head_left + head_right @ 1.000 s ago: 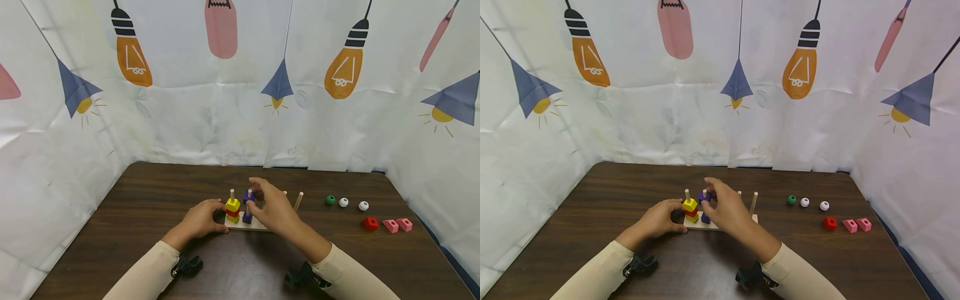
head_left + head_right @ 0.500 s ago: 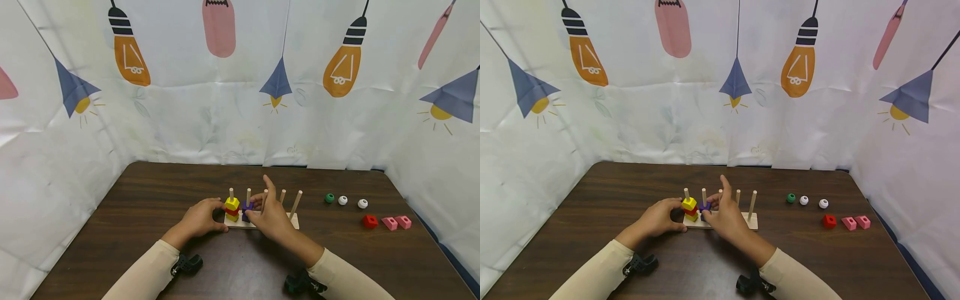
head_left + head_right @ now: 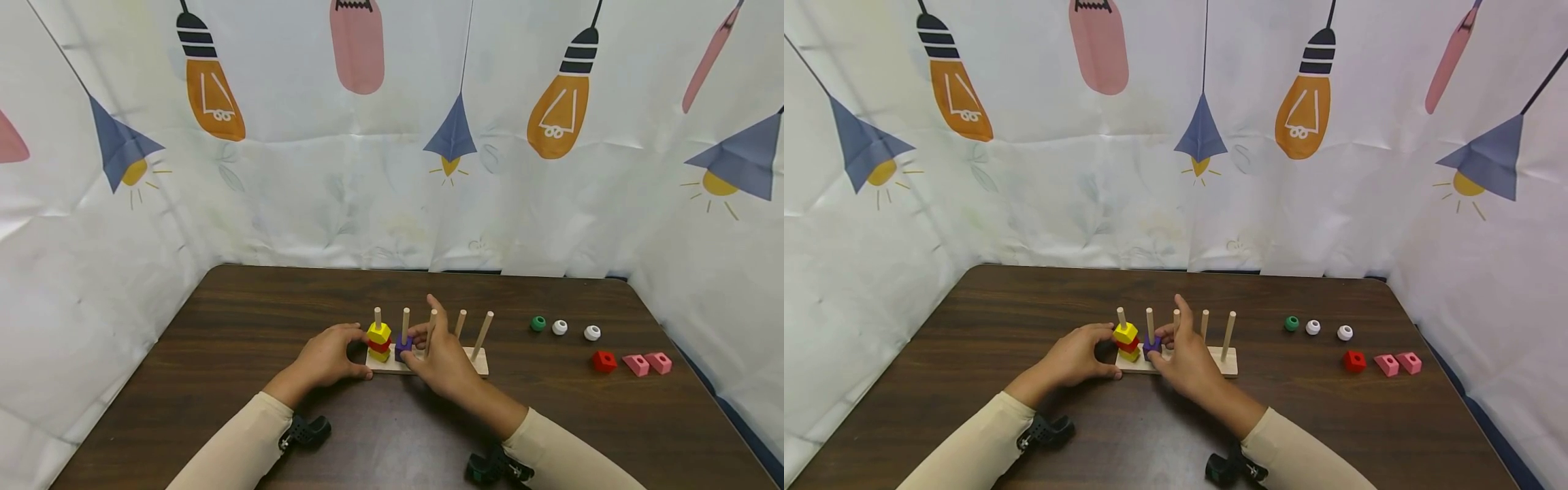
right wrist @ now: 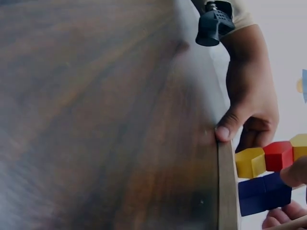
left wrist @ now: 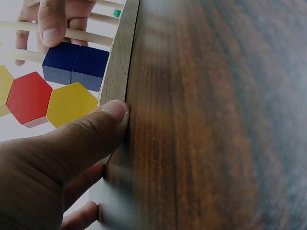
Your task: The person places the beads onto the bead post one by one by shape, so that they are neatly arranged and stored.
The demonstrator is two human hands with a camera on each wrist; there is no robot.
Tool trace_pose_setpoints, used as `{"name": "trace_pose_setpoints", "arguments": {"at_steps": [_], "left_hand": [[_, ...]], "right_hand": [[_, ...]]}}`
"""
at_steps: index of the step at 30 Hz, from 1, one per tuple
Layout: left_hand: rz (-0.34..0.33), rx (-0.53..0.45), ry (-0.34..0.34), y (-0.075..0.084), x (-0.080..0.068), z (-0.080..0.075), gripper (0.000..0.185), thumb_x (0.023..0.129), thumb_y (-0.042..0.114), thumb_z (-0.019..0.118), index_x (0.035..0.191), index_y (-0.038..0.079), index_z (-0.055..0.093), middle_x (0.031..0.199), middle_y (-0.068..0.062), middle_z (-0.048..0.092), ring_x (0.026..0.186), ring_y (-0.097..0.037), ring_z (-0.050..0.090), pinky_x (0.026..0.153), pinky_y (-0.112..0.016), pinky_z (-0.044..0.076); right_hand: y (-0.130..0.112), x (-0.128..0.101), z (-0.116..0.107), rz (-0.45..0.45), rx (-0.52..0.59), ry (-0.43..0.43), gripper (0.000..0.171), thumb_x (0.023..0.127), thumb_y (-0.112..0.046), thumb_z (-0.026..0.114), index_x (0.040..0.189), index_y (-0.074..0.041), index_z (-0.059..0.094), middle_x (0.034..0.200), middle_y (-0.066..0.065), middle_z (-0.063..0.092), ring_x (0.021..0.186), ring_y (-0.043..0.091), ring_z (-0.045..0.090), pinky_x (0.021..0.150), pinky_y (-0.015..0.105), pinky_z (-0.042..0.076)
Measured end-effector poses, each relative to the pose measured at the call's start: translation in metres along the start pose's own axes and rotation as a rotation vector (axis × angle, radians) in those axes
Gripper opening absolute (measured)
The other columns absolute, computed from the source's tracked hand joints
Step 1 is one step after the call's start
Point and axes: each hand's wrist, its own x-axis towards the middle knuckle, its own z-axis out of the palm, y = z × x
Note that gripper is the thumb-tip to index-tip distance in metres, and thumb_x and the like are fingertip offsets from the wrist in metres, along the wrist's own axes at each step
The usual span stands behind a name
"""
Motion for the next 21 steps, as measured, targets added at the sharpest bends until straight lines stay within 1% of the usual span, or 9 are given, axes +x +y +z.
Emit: {"name": "trace_pose_setpoints", "arguments": {"at_steps": [2, 5, 8, 11, 14, 16, 19, 21], "left_hand": [[0.001, 0.001, -0.001, 0.0, 0.0, 0.0, 0.054, 0.07, 0.042, 0.095, 0.115, 0.021, 0.075, 0.143, -0.013, 0.059, 0.133, -0.036, 0.054, 0.104, -0.059, 0.045], [0.001, 0.0, -0.001, 0.0, 0.0, 0.0, 0.054, 0.07, 0.042, 0.095, 0.115, 0.021, 0.075, 0.143, -0.013, 0.059, 0.133, -0.036, 0.054, 0.104, -0.059, 0.045], [0.002, -0.001, 0.0, 0.001, 0.0, 0.0, 0.054, 0.07, 0.041, 0.095, 0.115, 0.021, 0.075, 0.143, -0.013, 0.059, 0.132, -0.036, 0.054, 0.104, -0.06, 0.045], [0.003, 0.0, 0.002, 0.001, -0.001, 0.0, 0.054, 0.07, 0.041, 0.095, 0.115, 0.021, 0.075, 0.143, -0.013, 0.059, 0.132, -0.036, 0.054, 0.103, -0.06, 0.045], [0.002, 0.003, 0.002, 0.001, -0.001, 0.0, 0.054, 0.07, 0.041, 0.095, 0.115, 0.021, 0.075, 0.144, -0.014, 0.059, 0.132, -0.037, 0.054, 0.103, -0.06, 0.045], [0.001, 0.006, 0.001, 0.001, -0.002, 0.0, 0.054, 0.07, 0.041, 0.095, 0.115, 0.021, 0.075, 0.144, -0.013, 0.059, 0.132, -0.037, 0.054, 0.103, -0.061, 0.045], [0.0, 0.009, 0.0, 0.001, -0.002, 0.0, 0.054, 0.07, 0.042, 0.095, 0.116, 0.021, 0.075, 0.144, -0.013, 0.058, 0.133, -0.036, 0.054, 0.103, -0.061, 0.045], [-0.001, 0.011, -0.001, 0.001, -0.002, 0.0, 0.054, 0.07, 0.042, 0.095, 0.115, 0.021, 0.075, 0.144, -0.013, 0.058, 0.133, -0.036, 0.053, 0.102, -0.061, 0.046]], "right_hand": [[0.001, -0.002, 0.0, -0.024, -0.019, -0.001, 0.112, 0.081, -0.005, 0.087, 0.159, -0.005, 0.006, 0.117, 0.008, 0.07, 0.1, 0.022, 0.07, 0.09, 0.037, 0.057], [0.003, -0.008, -0.002, -0.045, -0.051, -0.021, 0.111, 0.083, -0.009, 0.087, 0.16, -0.006, 0.008, 0.132, 0.014, 0.065, 0.113, 0.026, 0.069, 0.094, 0.041, 0.056], [0.003, -0.015, -0.006, -0.034, -0.072, -0.066, 0.108, 0.086, -0.013, 0.085, 0.161, -0.007, 0.008, 0.146, 0.018, 0.055, 0.122, 0.03, 0.064, 0.098, 0.045, 0.053], [0.004, -0.022, -0.012, -0.021, -0.101, -0.118, 0.103, 0.089, -0.016, 0.082, 0.162, -0.008, 0.009, 0.153, 0.019, 0.048, 0.126, 0.033, 0.061, 0.099, 0.049, 0.052], [0.006, -0.029, -0.019, -0.025, -0.142, -0.173, 0.1, 0.091, -0.017, 0.08, 0.162, -0.006, 0.01, 0.154, 0.02, 0.046, 0.125, 0.035, 0.061, 0.1, 0.049, 0.051], [0.008, -0.033, -0.024, -0.028, -0.172, -0.205, 0.098, 0.092, -0.018, 0.078, 0.161, -0.004, 0.01, 0.15, 0.022, 0.05, 0.122, 0.034, 0.063, 0.098, 0.049, 0.053], [0.013, -0.039, -0.032, -0.035, -0.181, -0.252, 0.094, 0.093, -0.016, 0.077, 0.16, -0.003, 0.013, 0.146, 0.021, 0.053, 0.12, 0.031, 0.065, 0.098, 0.047, 0.053], [0.016, -0.042, -0.038, -0.04, -0.175, -0.276, 0.091, 0.094, -0.015, 0.076, 0.16, -0.003, 0.016, 0.143, 0.018, 0.057, 0.12, 0.028, 0.065, 0.098, 0.045, 0.053]]}}
